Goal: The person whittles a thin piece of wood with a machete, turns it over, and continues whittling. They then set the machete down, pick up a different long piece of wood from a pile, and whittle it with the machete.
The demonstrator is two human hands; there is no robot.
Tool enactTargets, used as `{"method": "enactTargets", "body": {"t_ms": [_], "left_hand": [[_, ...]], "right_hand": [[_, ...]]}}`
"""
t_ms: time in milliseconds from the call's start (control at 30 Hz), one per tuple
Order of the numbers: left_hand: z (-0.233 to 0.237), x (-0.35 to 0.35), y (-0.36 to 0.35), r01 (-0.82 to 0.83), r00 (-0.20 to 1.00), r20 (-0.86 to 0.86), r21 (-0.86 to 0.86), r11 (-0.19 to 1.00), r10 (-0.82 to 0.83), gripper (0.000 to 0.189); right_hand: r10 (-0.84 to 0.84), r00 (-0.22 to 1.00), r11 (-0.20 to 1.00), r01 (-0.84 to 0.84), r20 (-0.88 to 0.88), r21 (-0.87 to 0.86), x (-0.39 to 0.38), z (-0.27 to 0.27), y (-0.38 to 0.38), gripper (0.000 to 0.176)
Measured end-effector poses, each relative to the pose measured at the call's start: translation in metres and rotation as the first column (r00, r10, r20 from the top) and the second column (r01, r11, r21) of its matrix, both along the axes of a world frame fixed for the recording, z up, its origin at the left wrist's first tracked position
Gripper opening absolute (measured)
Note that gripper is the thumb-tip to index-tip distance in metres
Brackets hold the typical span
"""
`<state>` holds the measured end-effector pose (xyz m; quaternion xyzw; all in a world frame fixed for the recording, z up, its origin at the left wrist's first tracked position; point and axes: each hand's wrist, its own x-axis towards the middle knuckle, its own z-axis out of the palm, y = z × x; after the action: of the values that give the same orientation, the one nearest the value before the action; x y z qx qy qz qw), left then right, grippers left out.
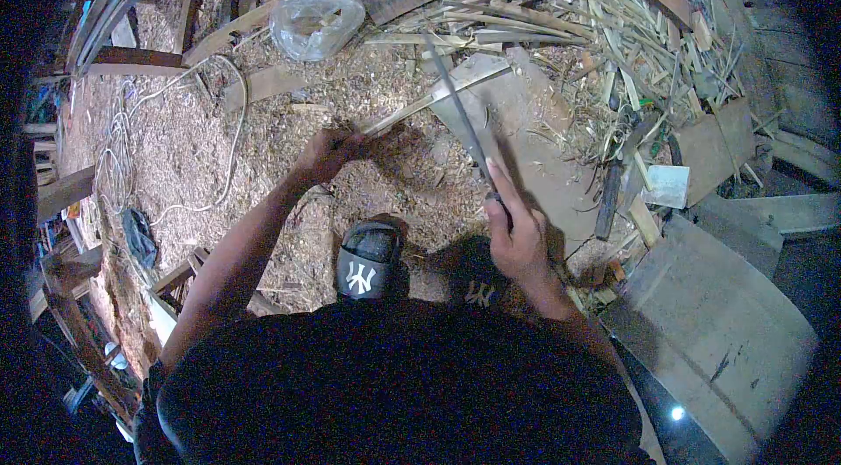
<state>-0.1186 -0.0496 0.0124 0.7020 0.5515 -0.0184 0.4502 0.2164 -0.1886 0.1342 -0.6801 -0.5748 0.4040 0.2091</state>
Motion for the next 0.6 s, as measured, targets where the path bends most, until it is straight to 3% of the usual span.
{"method": "enactTargets", "body": {"t_ms": [67, 100, 167, 200, 267, 333, 400, 433, 500, 567, 600], "left_hand": [[0.001, 0.002, -0.001, -0.034, 0.999, 0.011, -0.051, 0.998, 0.035, 0.042], [0.000, 0.001, -0.001, -0.034, 0.999, 0.010, -0.052, 0.998, 0.035, 0.042], [-0.003, 0.001, -0.002, -0.060, 0.997, 0.035, -0.039, 0.997, 0.062, 0.042], [-0.013, -0.001, -0.004, -0.059, 0.997, 0.037, -0.035, 0.998, 0.061, 0.042], [-0.037, -0.007, -0.009, -0.118, 0.977, 0.191, 0.094, 0.989, 0.099, 0.041], [-0.036, -0.011, -0.007, -0.066, 0.990, 0.134, 0.093, 0.994, 0.053, 0.040], [-0.033, -0.011, -0.003, -0.015, 0.997, 0.083, 0.099, 0.995, 0.007, 0.040], [-0.030, -0.010, -0.002, -0.002, 0.999, 0.047, 0.067, 0.998, -0.001, 0.039], [-0.027, -0.007, -0.001, 0.015, 1.000, 0.013, 0.033, 0.999, -0.015, 0.038], [-0.026, -0.008, -0.001, -0.009, 0.999, 0.041, 0.023, 1.000, 0.008, 0.037], [-0.025, -0.009, -0.002, -0.009, 0.999, 0.039, 0.020, 1.000, 0.008, 0.037]], "right_hand": [[-0.098, 0.972, 0.975, 0.137, -0.215, 0.174, -0.004, -0.010, -0.009, 0.046], [-0.098, 0.972, 0.975, 0.137, -0.215, 0.173, -0.006, -0.016, -0.009, 0.046], [0.040, 0.999, 0.986, -0.039, -0.003, 0.164, -0.008, -0.027, -0.005, 0.046], [0.071, 0.997, 0.997, -0.071, 0.018, -0.019, -0.009, -0.030, -0.002, 0.046], [0.073, 0.996, 0.995, -0.077, 0.046, 0.071, -0.013, -0.032, -0.002, 0.046], [0.073, 0.995, 0.986, -0.082, 0.065, 0.146, -0.016, -0.027, -0.001, 0.046], [-0.113, 0.975, 0.981, 0.079, -0.193, -0.176, -0.009, -0.010, 0.010, 0.043], [-0.110, 0.975, 0.982, 0.077, -0.192, -0.174, -0.006, -0.001, 0.014, 0.043], [-0.061, 0.993, 0.995, 0.052, -0.100, -0.091, -0.003, 0.017, 0.016, 0.043], [-0.084, 0.989, 0.996, 0.081, -0.118, -0.031, -0.003, 0.015, 0.008, 0.044], [-0.069, 0.988, 0.987, 0.088, -0.136, 0.132, 0.000, 0.003, -0.001, 0.045]]}}
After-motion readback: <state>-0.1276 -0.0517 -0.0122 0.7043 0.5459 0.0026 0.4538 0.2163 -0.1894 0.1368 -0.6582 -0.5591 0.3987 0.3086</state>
